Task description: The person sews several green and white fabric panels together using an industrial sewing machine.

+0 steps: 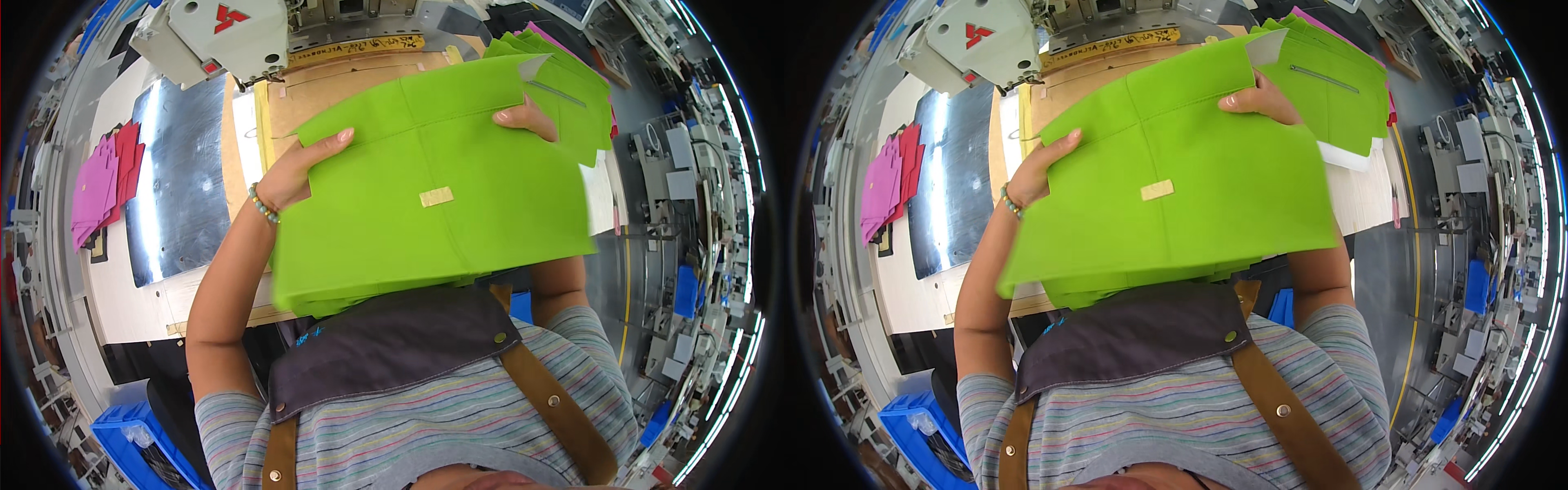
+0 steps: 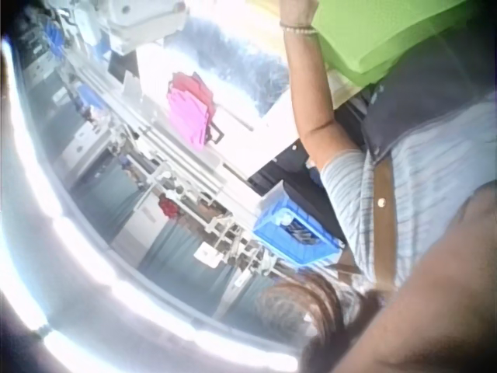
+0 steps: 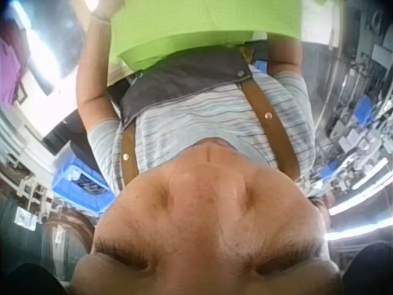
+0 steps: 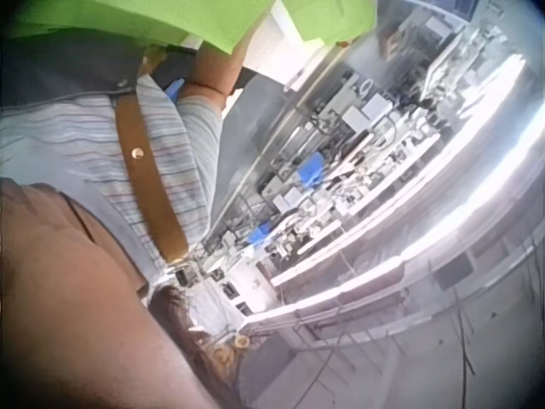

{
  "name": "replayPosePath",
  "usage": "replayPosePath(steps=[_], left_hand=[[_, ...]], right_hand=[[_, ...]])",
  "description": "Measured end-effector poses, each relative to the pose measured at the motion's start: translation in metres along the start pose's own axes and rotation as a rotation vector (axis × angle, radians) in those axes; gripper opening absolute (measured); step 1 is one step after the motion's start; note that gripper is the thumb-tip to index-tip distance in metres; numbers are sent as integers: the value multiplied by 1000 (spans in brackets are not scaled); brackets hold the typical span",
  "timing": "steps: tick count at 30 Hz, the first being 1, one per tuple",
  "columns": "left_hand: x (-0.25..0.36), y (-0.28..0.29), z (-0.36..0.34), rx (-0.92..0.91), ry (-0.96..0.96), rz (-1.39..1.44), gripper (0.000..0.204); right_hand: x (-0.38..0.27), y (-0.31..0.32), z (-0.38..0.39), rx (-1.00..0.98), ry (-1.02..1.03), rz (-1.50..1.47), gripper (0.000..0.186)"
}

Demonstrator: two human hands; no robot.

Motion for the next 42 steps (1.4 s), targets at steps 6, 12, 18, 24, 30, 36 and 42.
replayPosePath(steps=[6, 12, 18, 24, 30, 36, 42], left_hand=[[-8, 22, -27, 4, -189, 159, 30], [-30, 32, -29, 42, -172, 294, 27], [-39, 40, -30, 100, -143, 300, 30], [-43, 44, -31, 50, -111, 302, 31], [-37, 39, -24, -20, -59, 404, 32], [-19, 36, -19, -2, -254, -66, 27], [-17, 39, -19, 69, -301, -143, 28]], right_hand=[[14, -5, -6, -182, 3, 259, 55], [35, -16, -6, 110, -72, 451, 57], [41, -14, -8, 217, 1, 387, 51], [35, -37, -15, 121, 154, 455, 47], [38, -18, -15, 256, 92, 441, 42], [35, 1, -10, 332, 93, 342, 44], [36, 3, -10, 307, 32, 345, 45]])
Point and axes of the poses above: each hand's wrist, its own z-axis away from the middle knuckle, its own y-axis out of the back of the hand, x = y × z, the point moved 9 cm from there along -z, towards the middle knuckle, and after that the axes turned 6 degrees about -z, right-handed, at the moved point
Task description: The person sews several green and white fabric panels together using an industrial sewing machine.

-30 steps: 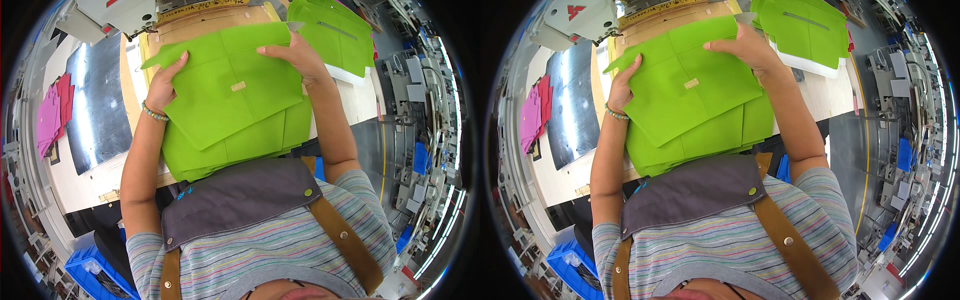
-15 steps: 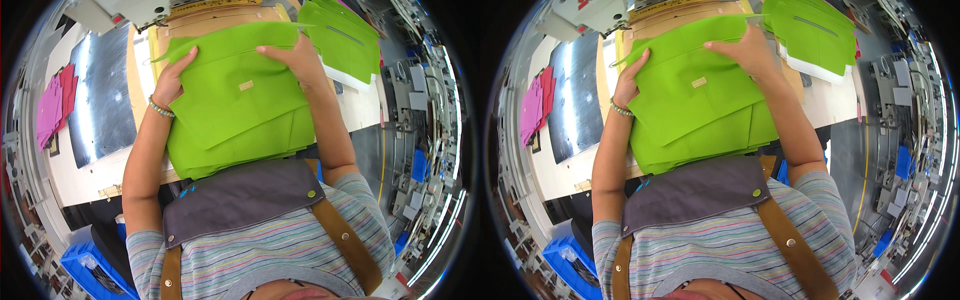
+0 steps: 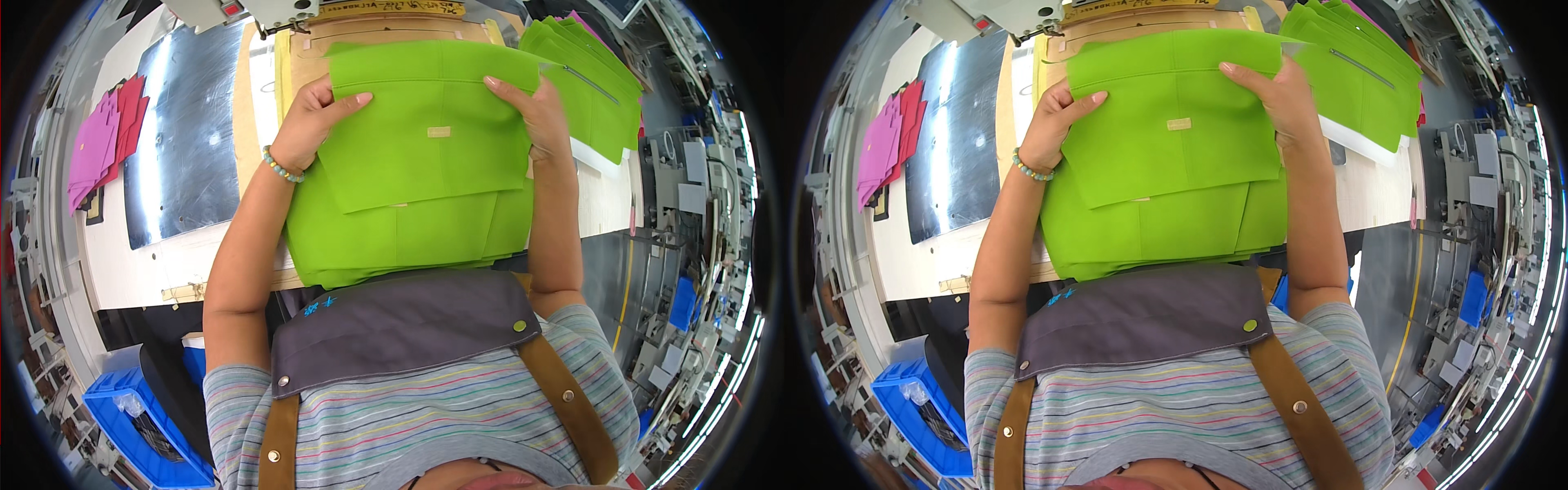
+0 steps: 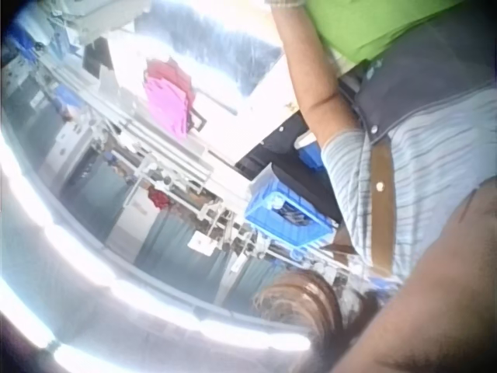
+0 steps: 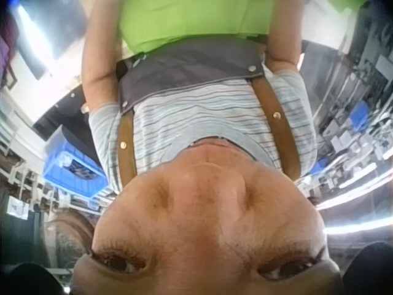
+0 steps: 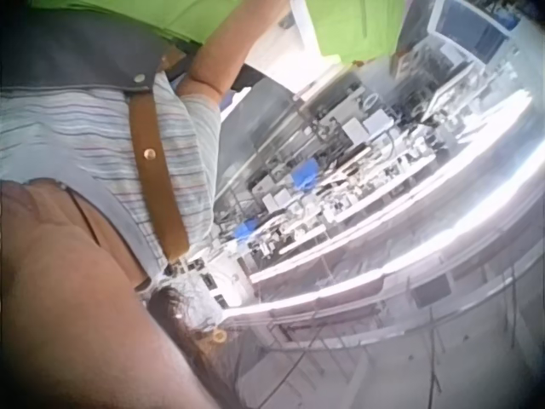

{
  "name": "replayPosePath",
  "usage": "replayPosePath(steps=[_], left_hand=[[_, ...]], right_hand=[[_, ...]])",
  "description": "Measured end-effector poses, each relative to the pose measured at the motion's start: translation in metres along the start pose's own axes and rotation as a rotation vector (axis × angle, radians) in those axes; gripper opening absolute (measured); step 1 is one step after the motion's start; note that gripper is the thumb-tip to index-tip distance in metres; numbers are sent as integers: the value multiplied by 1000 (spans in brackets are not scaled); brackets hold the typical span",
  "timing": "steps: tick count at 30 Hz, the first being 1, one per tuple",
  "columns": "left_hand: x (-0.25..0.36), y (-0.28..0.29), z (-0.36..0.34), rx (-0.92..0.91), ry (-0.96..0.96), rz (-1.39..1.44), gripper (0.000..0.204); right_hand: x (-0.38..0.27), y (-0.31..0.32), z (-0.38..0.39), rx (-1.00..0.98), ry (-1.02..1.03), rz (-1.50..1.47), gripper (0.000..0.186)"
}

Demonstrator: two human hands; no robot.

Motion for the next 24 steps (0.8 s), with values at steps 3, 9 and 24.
replayPosePath(steps=[3, 9, 24], left_hand=[[0, 0, -1, -1, 0, 20, 29], [-3, 1, -1, 17, 15, 50, 28], [-6, 2, -2, 15, 22, 86, 24]], right_hand=[[2, -2, -2, -28, -6, -44, 45], [1, -1, -4, -30, 0, -37, 45], [3, -3, -5, -63, -5, -65, 46]])
Point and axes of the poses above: each hand's wrist, its own z-axis away from the middle knuckle, its own y-axis out of the back of the hand, x = y × z, the point moved 9 cm from there along -z, towards the middle knuckle, and after that the axes turned 6 degrees about -z, right-handed, at the moved point
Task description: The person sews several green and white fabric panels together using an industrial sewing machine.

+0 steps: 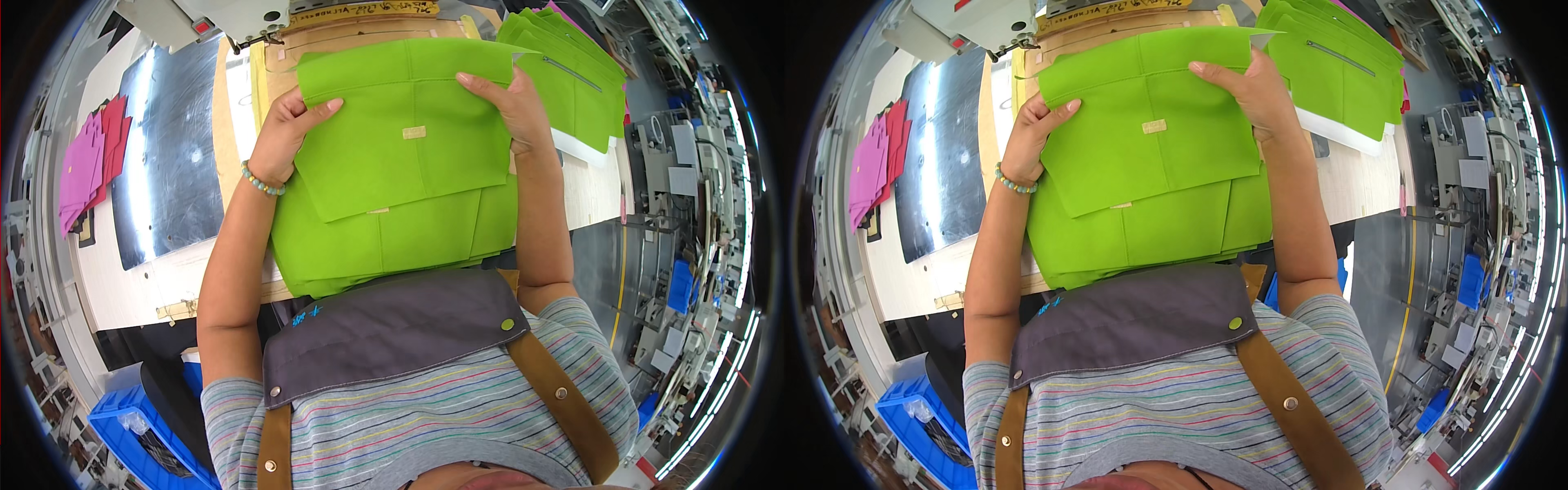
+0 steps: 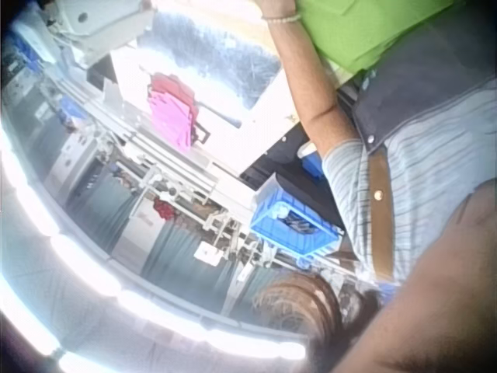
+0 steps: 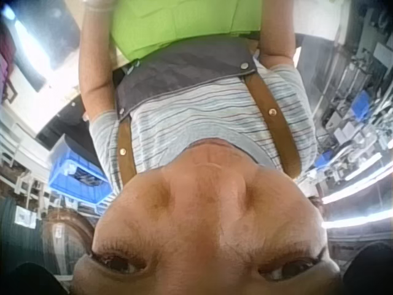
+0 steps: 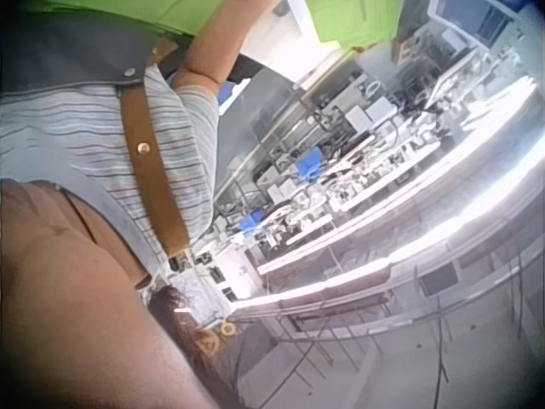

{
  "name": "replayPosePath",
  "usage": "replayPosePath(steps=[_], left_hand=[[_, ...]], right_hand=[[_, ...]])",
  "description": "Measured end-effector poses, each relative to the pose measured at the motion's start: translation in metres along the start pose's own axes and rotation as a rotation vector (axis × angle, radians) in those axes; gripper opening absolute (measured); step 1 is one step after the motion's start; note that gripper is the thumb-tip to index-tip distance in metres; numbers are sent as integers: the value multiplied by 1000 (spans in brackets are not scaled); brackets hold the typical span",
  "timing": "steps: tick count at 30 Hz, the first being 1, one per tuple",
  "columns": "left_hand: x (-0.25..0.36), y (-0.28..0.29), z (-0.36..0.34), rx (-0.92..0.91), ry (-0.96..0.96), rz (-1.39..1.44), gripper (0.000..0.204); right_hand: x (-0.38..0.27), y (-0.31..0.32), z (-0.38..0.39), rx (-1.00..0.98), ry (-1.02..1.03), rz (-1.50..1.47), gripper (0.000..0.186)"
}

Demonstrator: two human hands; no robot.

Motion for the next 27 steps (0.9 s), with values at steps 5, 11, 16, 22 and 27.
replayPosePath(steps=[5, 11, 16, 22, 27], left_hand=[[-3, 3, 0, 20, 4, -2, 23], [-4, 3, 0, 17, 4, 42, 20], [-5, 4, 1, -16, 3, 82, 18], [-3, 7, -1, 13, -4, 81, 18], [-1, -23, 5, -46, 172, 399, 28]], right_hand=[[2, 1, 0, 19, -5, 9, 46], [-1, 0, 3, 10, 1, 46, 44], [1, 0, 2, -16, 8, 17, 42], [0, -4, 3, -7, 13, -12, 41], [17, -18, -1, -44, -41, -40, 42]])
Point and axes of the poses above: each hand's wrist, its own z-axis away from the middle knuckle, its own y-axis out of the back of the hand, x = y × z, the point moved 9 cm from there along -z, towards the middle knuckle, and after that the axes turned 6 degrees about -z, right-handed, at the moved point
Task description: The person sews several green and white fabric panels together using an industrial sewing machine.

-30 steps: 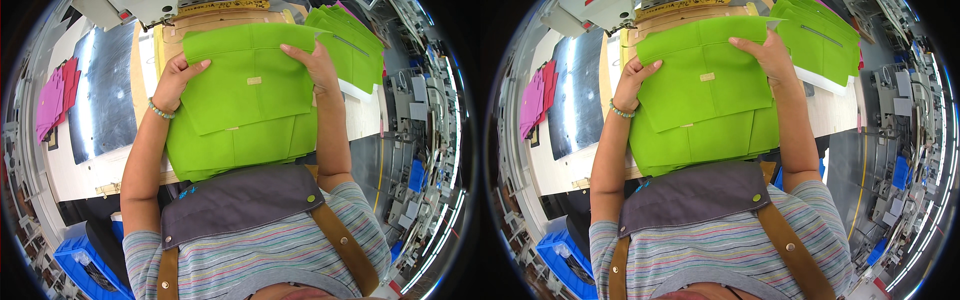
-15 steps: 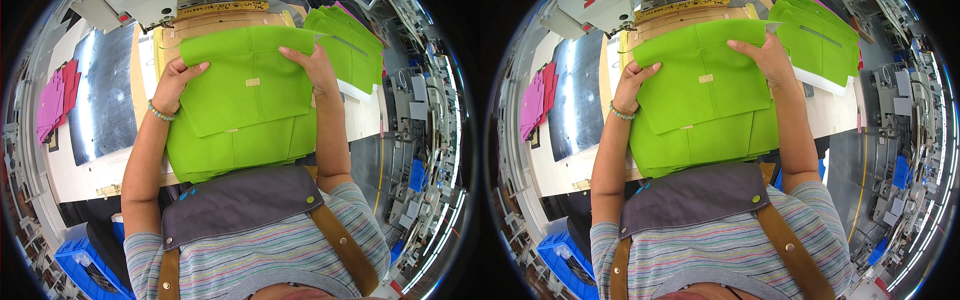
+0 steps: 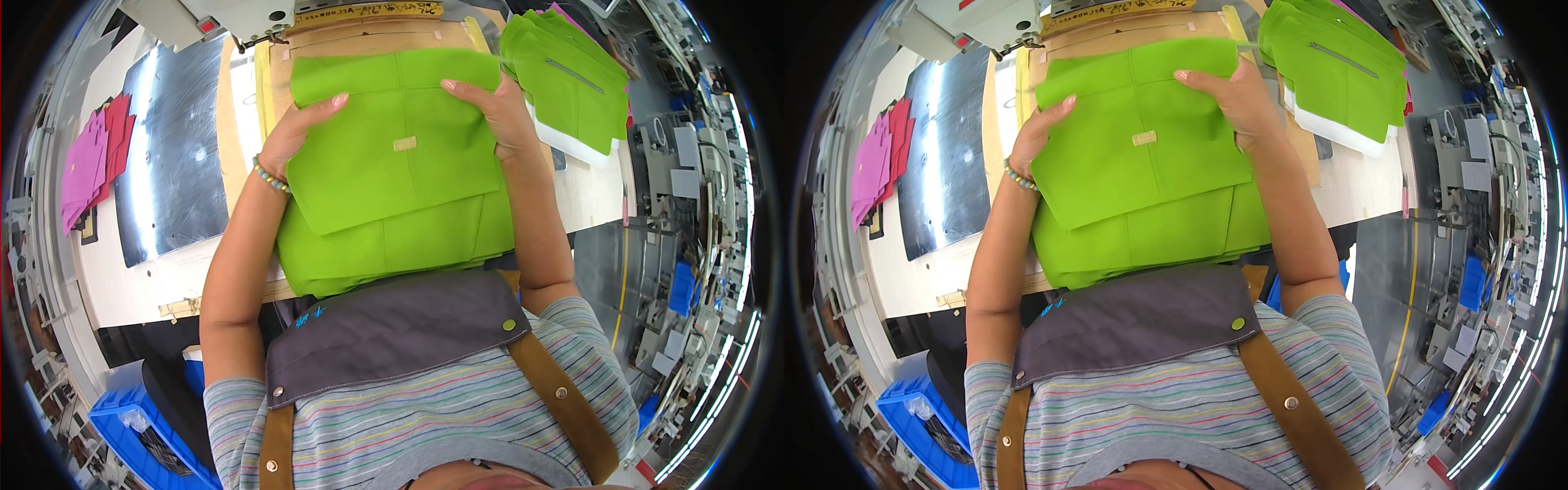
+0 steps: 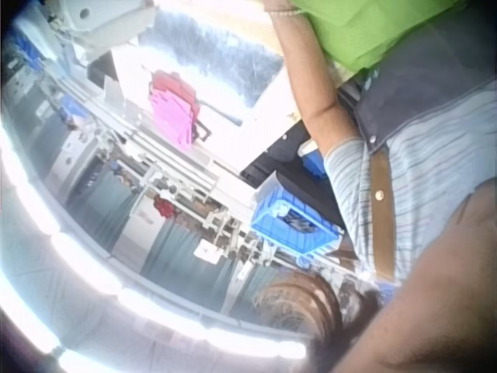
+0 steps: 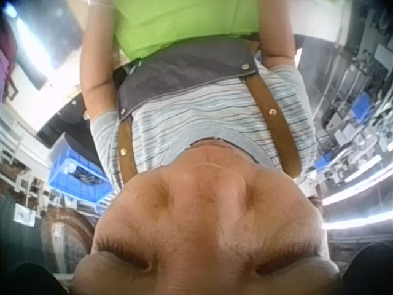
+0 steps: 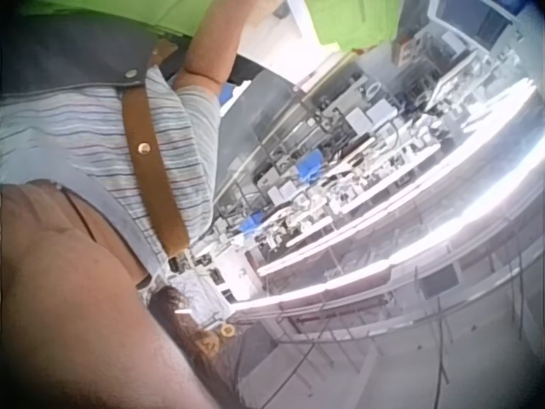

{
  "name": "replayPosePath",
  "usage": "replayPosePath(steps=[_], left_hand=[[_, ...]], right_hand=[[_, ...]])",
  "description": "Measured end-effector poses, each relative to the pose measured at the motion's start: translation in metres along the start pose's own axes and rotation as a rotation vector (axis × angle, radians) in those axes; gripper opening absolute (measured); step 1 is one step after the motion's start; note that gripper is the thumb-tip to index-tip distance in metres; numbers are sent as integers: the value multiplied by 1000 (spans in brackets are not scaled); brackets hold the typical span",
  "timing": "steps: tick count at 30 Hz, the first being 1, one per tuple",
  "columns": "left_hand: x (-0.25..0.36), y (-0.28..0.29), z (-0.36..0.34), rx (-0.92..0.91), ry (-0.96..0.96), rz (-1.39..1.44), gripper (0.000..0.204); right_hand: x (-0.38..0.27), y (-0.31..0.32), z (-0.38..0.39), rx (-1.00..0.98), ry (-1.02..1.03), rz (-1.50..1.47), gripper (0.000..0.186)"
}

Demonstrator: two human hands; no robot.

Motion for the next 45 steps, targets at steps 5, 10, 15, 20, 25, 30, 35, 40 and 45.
replayPosePath(steps=[5, 10, 15, 20, 25, 30, 35, 40, 45], left_hand=[[0, 12, -2, 150, -22, -138, 32], [10, 19, 3, 237, -56, -246, 28], [4, 27, 2, 248, -2, -113, 26], [-2, 28, 0, 231, 15, -29, 27], [1, 22, 1, 221, -30, -48, 25], [10, 18, 11, 389, -283, -300, 24], [29, -30, 18, 306, -484, -656, 27], [17, -18, 7, 425, -430, -810, 24], [0, 5, 3, 492, -317, -384, 19]], right_hand=[[5, 0, -5, 21, -37, 81, 44], [-58, 10, 18, 455, 815, 913, 48], [-80, -39, 65, 536, 1322, 1147, 49], [-85, -39, 78, 631, 1467, 928, 38], [-51, -46, 36, 113, 719, 729, 18], [28, -69, 14, -197, -77, 158, 33], [35, -79, 12, -186, -44, 76, 43], [48, -83, 8, -208, -46, 90, 44], [50, -86, 7, -246, -65, 84, 42]])
Point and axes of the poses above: each hand's wrist, its own z-axis away from the middle knuckle, its own y-axis out of the back of the hand, x = y × z, the point moved 9 cm from there along -z, towards the middle knuckle, and after that the axes turned 6 degrees about -z, right-handed, at the moved point
